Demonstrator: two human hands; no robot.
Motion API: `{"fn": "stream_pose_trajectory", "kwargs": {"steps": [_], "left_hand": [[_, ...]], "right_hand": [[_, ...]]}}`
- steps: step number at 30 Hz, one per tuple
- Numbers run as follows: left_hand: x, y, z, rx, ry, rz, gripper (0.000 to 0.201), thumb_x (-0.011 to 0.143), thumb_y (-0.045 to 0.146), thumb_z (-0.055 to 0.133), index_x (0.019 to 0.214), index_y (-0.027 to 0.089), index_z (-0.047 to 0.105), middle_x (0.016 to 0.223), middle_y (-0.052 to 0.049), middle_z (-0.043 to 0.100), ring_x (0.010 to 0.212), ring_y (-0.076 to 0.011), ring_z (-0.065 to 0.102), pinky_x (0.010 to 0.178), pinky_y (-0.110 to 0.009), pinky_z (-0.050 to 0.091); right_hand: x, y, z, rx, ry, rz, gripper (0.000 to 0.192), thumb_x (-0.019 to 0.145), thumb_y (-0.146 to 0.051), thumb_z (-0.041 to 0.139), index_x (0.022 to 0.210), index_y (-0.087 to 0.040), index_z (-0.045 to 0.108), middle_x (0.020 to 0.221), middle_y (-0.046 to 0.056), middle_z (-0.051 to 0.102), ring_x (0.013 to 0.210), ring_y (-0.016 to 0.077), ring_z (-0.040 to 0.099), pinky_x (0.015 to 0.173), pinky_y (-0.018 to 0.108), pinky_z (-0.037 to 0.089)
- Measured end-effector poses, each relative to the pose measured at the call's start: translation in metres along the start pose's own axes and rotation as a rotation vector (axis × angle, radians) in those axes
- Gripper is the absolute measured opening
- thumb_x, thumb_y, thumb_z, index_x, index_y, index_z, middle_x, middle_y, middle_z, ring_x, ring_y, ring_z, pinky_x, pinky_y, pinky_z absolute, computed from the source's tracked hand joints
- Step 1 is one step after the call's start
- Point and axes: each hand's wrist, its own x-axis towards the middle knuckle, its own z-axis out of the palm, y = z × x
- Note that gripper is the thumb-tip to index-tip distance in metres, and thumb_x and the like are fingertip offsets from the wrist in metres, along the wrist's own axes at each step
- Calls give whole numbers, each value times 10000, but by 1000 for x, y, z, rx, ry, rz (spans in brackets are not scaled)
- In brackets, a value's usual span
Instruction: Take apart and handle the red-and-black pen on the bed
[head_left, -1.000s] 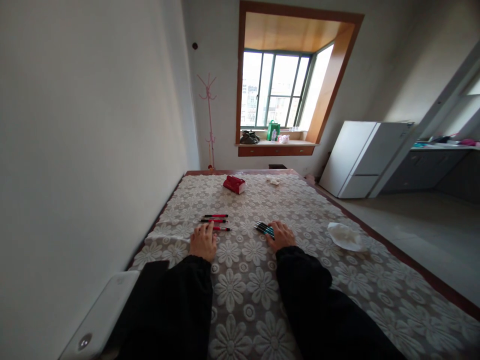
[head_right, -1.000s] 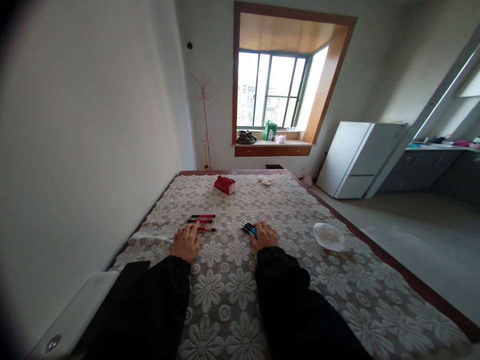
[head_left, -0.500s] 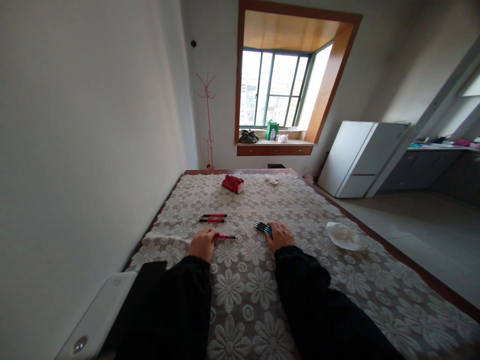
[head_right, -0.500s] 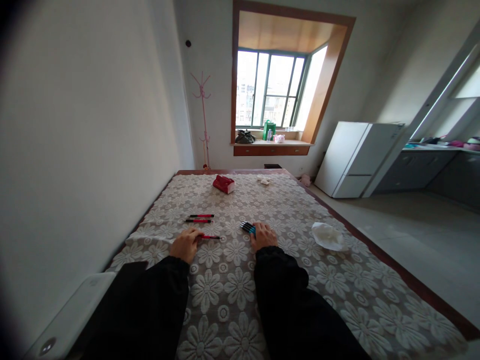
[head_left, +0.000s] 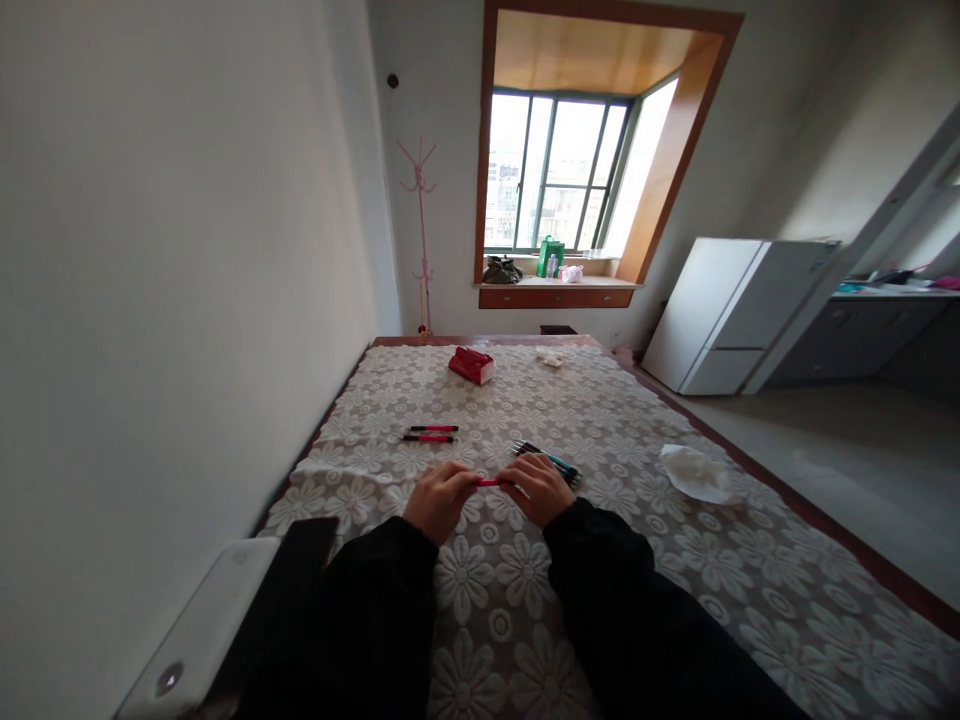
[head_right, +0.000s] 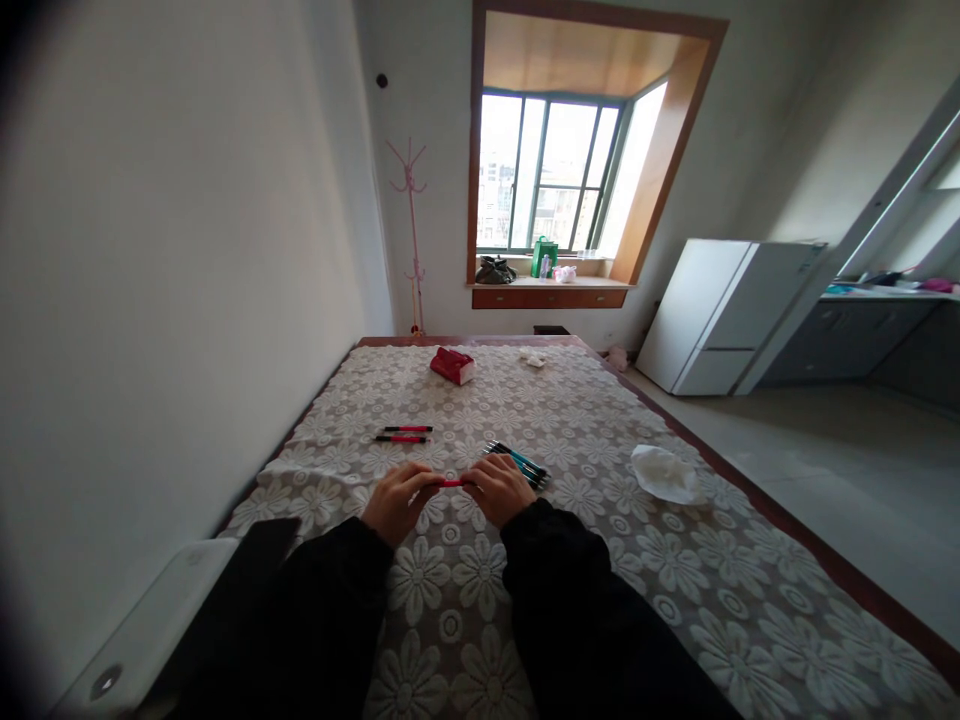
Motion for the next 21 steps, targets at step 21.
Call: {"fn": "stream_pose_trajectory", "kwargs": {"steps": [21], "left_hand": [[-2,4,12,-416,112,-233,166,780,330,641,894,209,622,855,-23,698,783,-155,651,661,-253,503]], "right_hand": [[2,-18,10,166,-82,215,265,963,-291,375,841,-185,585,814,44,620,775,163,572,704,256,414]]}}
